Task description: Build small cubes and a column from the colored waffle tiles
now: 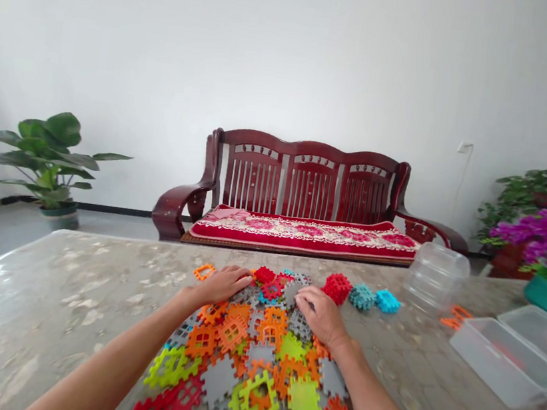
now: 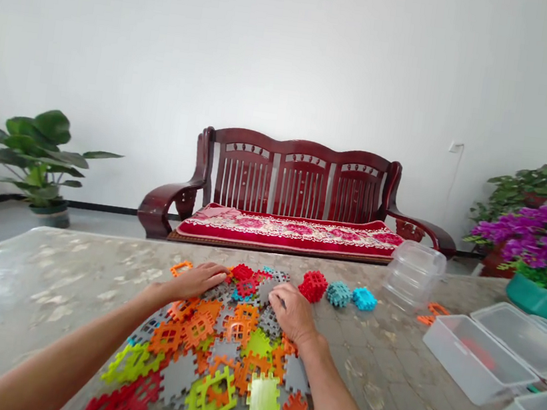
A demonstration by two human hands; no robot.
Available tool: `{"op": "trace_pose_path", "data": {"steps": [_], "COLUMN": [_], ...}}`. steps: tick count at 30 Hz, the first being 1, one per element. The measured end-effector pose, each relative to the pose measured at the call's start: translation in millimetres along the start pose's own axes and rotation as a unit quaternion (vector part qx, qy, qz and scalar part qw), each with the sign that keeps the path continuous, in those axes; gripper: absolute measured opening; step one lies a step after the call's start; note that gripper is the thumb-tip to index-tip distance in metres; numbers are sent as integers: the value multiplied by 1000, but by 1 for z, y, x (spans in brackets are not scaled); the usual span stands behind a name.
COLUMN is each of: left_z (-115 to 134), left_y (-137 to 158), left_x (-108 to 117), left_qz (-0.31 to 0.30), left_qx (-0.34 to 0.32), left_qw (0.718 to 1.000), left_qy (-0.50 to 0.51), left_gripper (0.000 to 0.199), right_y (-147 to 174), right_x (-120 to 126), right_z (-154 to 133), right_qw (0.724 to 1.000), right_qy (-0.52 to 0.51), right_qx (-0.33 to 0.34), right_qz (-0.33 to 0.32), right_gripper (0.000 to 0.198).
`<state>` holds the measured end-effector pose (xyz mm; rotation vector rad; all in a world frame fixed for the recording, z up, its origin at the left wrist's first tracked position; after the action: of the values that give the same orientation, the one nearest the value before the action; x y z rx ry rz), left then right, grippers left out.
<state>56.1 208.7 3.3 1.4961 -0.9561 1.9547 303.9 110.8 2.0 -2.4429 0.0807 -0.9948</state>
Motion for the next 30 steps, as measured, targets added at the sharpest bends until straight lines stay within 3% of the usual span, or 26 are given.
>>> {"op": "trace_pose_path", "data": {"steps": [3,7,11,16,20,22,25,30], "left_z": [-5,-49,-86,-69,-49,-45,-36,-2], "left_y": [17,40,58,52,41,34,15,-41], "left_x": [16,32,17,-5,2,7,14,8], "left_qz": [-12,33,7,-14,29,29,19,-36], "left_qx": [42,195,301,255,237,238,227,138], "left_qw": [998,980,954,967,960,957,969,990], "left_qy": [51,36,-2,6,143,164,95,2], "left_gripper": [54,61,58,53,66,68,65,57], "right_y": [0,0,0,0,0,0,-1,0], "right_x": [0,0,1,1,1,2,3,7], "right_z": [1,2,3,2,1,1,0,-1], "right_qw": [1000,1000,1000,1000,1000,1000,1000,999], "right_qy": [2,2,6,2,0,-2,-3,-5], "right_qx": [4,6,6,5,6,3,0,3], "right_qz": [-4,-3,5,8,12,13,20,43], "right_gripper": [26,27,27,27,27,27,27,29]}}
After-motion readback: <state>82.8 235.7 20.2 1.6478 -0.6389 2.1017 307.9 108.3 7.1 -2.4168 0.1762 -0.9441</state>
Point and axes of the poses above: each hand's wrist, its own y-axis away from the middle knuckle, its own x-axis out of the back of the hand, z = x × y, the point moved 5 cm from there along -y, towards the middle knuckle, and after that the axes turned 7 degrees about -y, right-handed, at the moved point
